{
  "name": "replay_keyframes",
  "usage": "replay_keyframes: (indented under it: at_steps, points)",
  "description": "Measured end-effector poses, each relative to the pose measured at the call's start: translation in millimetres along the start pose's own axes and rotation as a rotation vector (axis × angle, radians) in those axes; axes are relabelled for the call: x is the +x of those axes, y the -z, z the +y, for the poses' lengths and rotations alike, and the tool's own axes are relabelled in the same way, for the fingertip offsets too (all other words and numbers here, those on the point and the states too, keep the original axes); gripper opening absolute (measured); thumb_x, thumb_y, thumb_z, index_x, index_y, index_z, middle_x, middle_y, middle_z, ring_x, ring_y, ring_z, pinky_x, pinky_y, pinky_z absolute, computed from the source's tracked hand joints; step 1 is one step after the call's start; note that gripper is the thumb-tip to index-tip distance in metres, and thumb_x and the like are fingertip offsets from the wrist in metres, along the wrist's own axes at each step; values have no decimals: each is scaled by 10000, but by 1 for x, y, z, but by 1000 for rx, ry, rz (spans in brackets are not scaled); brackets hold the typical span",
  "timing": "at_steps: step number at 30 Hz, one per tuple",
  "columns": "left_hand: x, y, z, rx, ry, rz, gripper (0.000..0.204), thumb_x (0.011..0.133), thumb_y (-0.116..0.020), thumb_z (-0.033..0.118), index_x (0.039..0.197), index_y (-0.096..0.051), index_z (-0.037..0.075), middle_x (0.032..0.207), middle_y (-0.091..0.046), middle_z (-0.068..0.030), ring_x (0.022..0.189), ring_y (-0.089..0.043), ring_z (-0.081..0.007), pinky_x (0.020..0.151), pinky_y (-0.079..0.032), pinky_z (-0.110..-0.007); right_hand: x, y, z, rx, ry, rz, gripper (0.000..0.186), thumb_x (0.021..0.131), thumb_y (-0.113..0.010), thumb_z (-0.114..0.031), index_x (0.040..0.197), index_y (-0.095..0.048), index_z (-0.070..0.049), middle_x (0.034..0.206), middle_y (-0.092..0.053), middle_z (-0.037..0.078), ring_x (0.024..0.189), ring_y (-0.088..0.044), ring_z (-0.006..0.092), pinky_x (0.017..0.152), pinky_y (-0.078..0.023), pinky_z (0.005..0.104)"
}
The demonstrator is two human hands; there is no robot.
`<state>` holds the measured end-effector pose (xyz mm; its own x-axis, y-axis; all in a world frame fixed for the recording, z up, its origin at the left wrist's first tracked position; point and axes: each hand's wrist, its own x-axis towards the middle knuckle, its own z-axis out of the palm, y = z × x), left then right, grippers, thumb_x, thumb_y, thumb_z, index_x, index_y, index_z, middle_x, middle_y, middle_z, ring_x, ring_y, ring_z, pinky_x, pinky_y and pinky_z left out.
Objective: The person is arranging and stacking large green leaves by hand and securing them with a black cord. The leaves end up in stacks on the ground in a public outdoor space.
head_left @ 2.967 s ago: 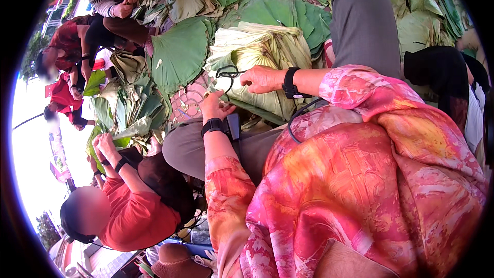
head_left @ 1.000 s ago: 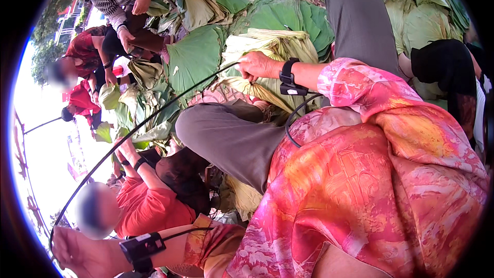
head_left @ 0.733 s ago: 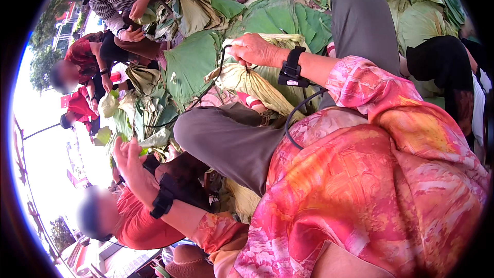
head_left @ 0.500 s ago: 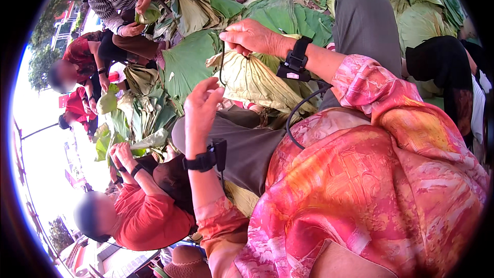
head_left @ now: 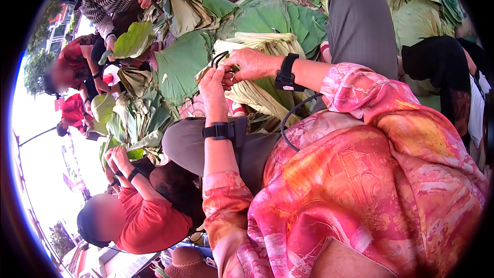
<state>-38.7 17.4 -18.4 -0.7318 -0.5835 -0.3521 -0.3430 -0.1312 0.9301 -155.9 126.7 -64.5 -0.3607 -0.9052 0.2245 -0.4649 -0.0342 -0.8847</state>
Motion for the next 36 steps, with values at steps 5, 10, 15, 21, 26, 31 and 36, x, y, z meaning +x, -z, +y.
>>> replay_keyframes:
  at_steps: [5,10,15,21,26,31,36]
  points:
    - [-11,6,30,21,-101,-27,210,904,-569,180,867,-641,-14,698,-610,-39,608,-512,-94,576,-388,-221,-8,-15,42,-251,35,17,141,660,-639,-131,799,-652,-113,799,-592,114,817,-581,314,713,-450,411]
    - [-39,34,85,-42,-231,-21,190,895,-587,152,888,-641,-30,765,-627,-73,658,-537,-111,625,-430,-230,-25,-2,86,-304,-97,144,113,682,-592,-94,759,-641,-160,863,-593,32,919,-516,285,798,-422,387]
    - [-48,45,80,-87,-198,-66,188,894,-590,146,903,-639,-36,799,-635,-78,674,-546,-127,636,-438,-241,-28,-7,75,-454,-96,159,141,664,-609,-87,793,-635,-140,953,-578,50,958,-499,296,805,-429,409]
    - [-63,26,87,-229,-274,-133,167,897,-576,125,895,-633,-32,847,-643,-88,698,-554,-150,656,-438,-267,-24,-26,40,-384,118,29,149,710,-641,-159,850,-628,-109,1020,-606,54,1091,-477,304,901,-421,435]
    - [-76,44,95,-224,-350,-117,165,912,-540,112,906,-617,-34,863,-616,-112,741,-544,-197,674,-427,-298,-25,-17,55,-359,145,114,124,730,-665,-245,799,-630,-148,892,-596,8,1033,-489,265,886,-384,418]
    - [-98,49,97,-245,-397,-96,154,916,-535,111,910,-606,-26,888,-604,-121,764,-526,-214,676,-411,-328,-26,-18,29,-619,213,163,123,680,-678,-177,781,-613,-154,897,-578,-7,1022,-488,262,882,-372,439]
    - [-110,46,107,-346,-477,-19,151,908,-538,106,884,-616,-20,843,-618,-118,749,-551,-194,656,-415,-307,-28,-22,31,-571,165,223,116,660,-644,-131,769,-606,-148,890,-566,-1,1005,-487,265,858,-378,428]
